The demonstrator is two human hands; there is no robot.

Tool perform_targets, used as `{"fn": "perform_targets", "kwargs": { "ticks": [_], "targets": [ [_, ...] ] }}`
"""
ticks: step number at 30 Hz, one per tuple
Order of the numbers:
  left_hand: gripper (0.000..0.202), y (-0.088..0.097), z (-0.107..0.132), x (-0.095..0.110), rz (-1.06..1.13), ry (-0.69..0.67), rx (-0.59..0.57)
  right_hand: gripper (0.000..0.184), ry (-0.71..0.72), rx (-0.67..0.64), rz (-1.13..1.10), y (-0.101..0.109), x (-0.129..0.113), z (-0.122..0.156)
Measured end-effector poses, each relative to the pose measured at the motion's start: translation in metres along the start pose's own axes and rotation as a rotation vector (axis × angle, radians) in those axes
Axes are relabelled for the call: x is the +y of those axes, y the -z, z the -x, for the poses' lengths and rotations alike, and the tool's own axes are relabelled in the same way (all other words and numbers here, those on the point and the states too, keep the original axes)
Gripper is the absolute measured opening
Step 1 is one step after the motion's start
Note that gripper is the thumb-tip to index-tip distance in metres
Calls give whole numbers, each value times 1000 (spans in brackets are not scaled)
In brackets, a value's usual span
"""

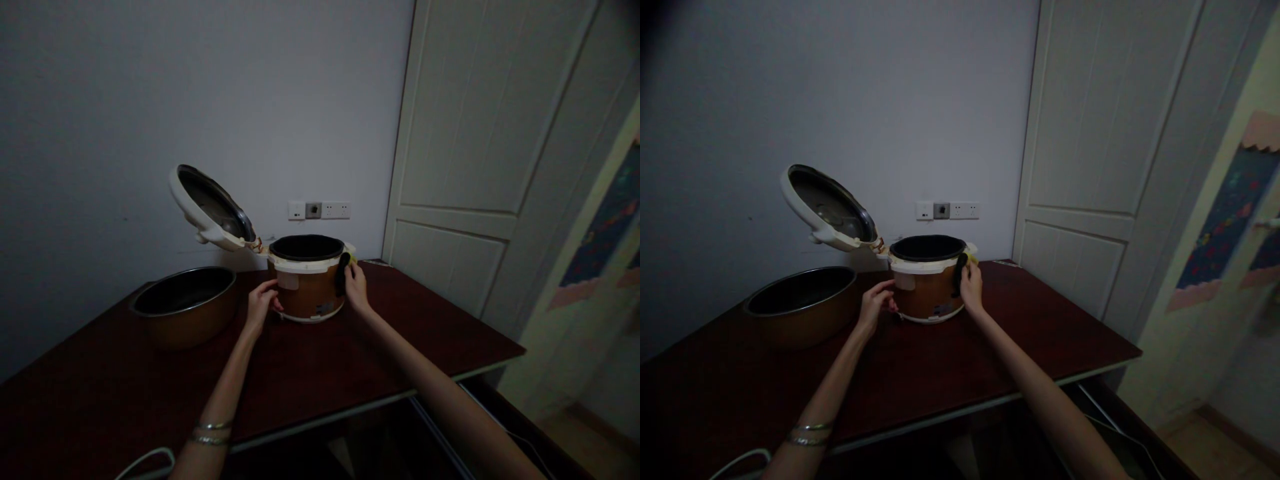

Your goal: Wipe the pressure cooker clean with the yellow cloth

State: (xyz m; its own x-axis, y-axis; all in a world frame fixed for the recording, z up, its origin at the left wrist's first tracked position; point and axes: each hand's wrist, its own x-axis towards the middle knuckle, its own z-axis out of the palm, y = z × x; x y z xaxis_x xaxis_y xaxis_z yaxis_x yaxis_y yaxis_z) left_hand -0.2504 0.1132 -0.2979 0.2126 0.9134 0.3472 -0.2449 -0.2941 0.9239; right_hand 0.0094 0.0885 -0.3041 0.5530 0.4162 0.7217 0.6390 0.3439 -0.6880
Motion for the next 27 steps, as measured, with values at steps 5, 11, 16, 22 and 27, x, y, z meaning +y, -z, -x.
{"fn": "perform_targets", "kwargs": {
  "ticks": [5, 11, 16, 22, 27],
  "targets": [
    [56, -1, 2, 2, -3, 2, 3, 49, 44, 72, 19, 1, -31, 5],
    [53, -2, 2, 1, 2, -6, 1, 28, 211, 10, 114, 5, -32, 44],
    [55, -2, 2, 2, 4, -1, 9, 27, 194, 74, 74, 12, -24, 12],
    [52, -3, 2, 3, -7, -11, 10, 28, 270, 72, 87, 13, -29, 18],
    [57, -2, 1, -1, 6, -9, 5, 26, 352, -7, 147, 17, -33, 28]
  ]
}}
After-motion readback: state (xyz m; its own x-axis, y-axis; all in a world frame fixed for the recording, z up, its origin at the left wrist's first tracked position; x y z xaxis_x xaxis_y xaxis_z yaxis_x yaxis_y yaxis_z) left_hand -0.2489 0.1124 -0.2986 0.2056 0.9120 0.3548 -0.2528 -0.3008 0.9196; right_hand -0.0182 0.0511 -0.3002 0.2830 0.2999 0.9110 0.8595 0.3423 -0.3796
